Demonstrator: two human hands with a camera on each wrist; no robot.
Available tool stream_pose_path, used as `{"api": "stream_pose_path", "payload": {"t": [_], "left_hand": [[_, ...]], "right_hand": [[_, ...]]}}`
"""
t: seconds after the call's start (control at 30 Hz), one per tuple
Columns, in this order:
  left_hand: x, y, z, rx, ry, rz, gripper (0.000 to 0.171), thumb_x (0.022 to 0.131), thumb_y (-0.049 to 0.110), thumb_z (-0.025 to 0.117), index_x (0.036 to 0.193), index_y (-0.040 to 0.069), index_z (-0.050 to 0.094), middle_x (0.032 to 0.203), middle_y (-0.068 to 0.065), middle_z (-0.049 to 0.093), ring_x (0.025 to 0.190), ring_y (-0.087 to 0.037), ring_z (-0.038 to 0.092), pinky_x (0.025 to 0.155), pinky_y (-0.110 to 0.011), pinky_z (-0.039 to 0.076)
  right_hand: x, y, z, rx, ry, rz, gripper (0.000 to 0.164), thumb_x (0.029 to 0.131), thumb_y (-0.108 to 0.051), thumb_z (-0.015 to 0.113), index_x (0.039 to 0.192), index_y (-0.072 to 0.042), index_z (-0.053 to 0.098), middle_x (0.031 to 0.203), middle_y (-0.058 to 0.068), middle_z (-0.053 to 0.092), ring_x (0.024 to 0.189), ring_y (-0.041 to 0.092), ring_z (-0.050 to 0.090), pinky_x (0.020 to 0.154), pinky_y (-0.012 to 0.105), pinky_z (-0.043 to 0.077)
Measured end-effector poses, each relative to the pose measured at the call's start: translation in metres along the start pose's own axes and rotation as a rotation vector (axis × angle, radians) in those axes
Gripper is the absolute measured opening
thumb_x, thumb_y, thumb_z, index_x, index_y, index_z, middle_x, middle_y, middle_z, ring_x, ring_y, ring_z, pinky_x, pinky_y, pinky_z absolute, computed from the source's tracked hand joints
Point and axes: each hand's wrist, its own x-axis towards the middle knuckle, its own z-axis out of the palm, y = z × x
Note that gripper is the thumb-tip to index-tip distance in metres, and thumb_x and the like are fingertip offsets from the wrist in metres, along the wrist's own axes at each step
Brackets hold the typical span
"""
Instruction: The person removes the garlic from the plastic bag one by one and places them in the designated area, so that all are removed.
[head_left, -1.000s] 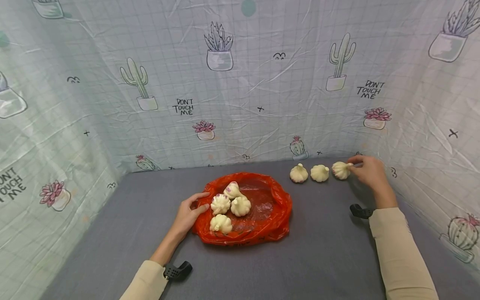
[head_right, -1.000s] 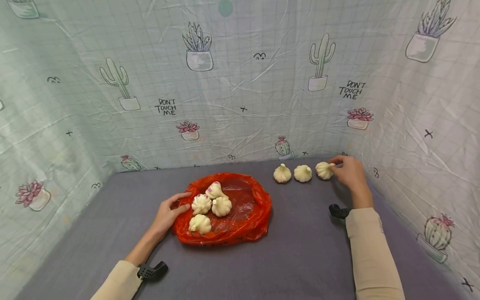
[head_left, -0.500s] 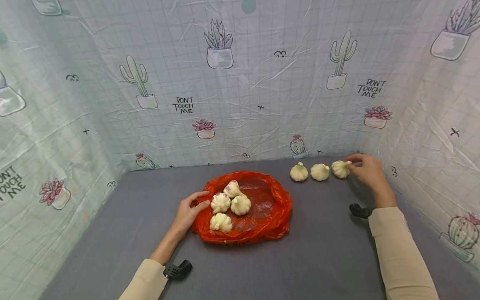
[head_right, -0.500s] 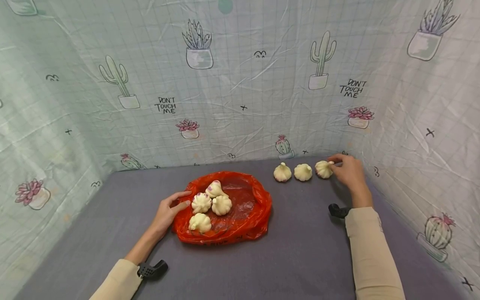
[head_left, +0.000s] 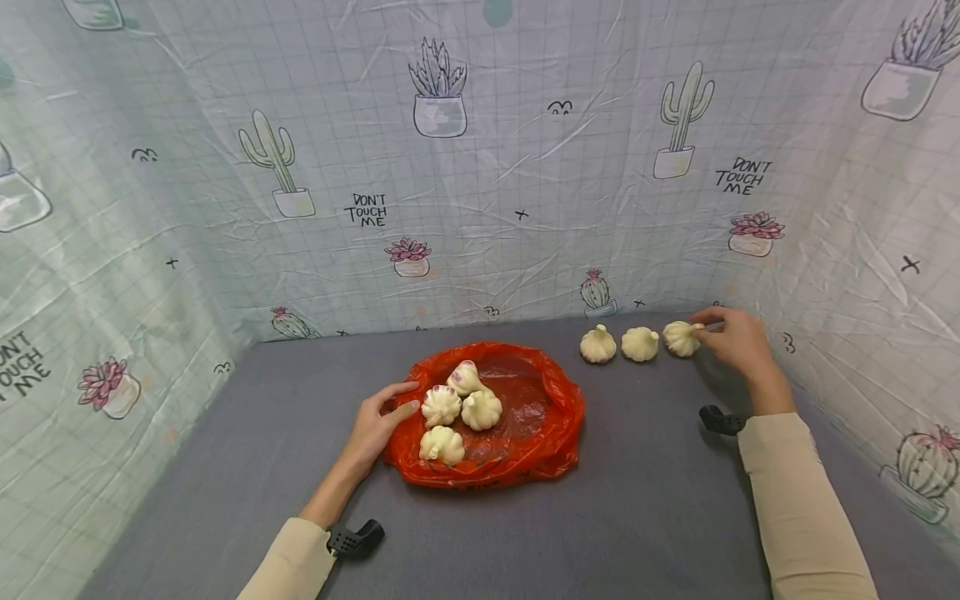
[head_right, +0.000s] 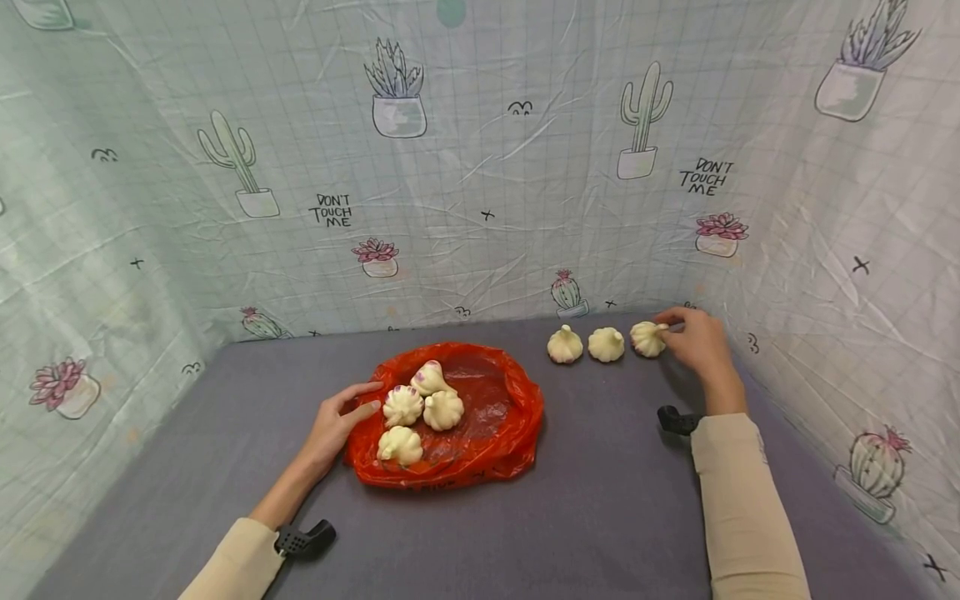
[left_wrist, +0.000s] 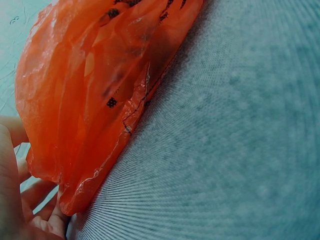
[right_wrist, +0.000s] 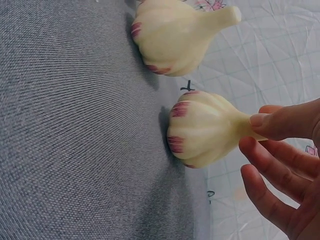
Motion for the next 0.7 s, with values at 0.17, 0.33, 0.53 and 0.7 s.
{"api": "stream_pose_path", "payload": {"t": [0.17, 0.33, 0.53, 0.7], "left_hand": [[0.0, -0.0001, -0.0003, 0.007, -0.003, 0.004, 0.04, 0.096, 0.024, 0.073, 0.134, 0.012, 0.07, 0.137, -0.013, 0.066, 0.108, -0.01, 0.058, 0.086, -0.018, 0.05], [-0.0001, -0.0009, -0.0007, 0.013, -0.006, 0.005, 0.04, 0.096, 0.024, 0.073, 0.134, 0.012, 0.07, 0.134, -0.014, 0.067, 0.104, -0.01, 0.059, 0.085, -0.019, 0.05], [0.0002, -0.0012, -0.0017, 0.006, -0.009, -0.003, 0.039, 0.096, 0.025, 0.073, 0.133, 0.014, 0.07, 0.136, -0.011, 0.066, 0.108, -0.011, 0.06, 0.087, -0.019, 0.051], [-0.0001, -0.0008, -0.0014, 0.013, -0.01, -0.003, 0.039, 0.096, 0.025, 0.073, 0.133, 0.016, 0.07, 0.138, -0.009, 0.066, 0.112, -0.013, 0.059, 0.089, -0.019, 0.05]], "right_hand": [[0.0001, -0.0019, -0.0021, 0.001, 0.005, -0.01, 0.03, 0.098, -0.014, 0.067, 0.122, 0.005, 0.07, 0.119, 0.035, 0.068, 0.101, 0.05, 0.069, 0.061, 0.03, 0.05], [0.0004, -0.0005, -0.0025, -0.004, 0.029, -0.022, 0.029, 0.097, -0.013, 0.068, 0.12, 0.004, 0.071, 0.117, 0.034, 0.069, 0.098, 0.048, 0.071, 0.06, 0.031, 0.05], [0.0014, -0.0013, -0.0038, -0.012, 0.052, -0.031, 0.028, 0.095, -0.012, 0.07, 0.117, 0.004, 0.072, 0.111, 0.032, 0.072, 0.088, 0.041, 0.073, 0.059, 0.031, 0.049], [0.0007, -0.003, -0.0061, -0.006, 0.053, -0.013, 0.028, 0.096, -0.013, 0.069, 0.118, 0.005, 0.072, 0.113, 0.032, 0.07, 0.09, 0.044, 0.071, 0.058, 0.031, 0.049]]}}
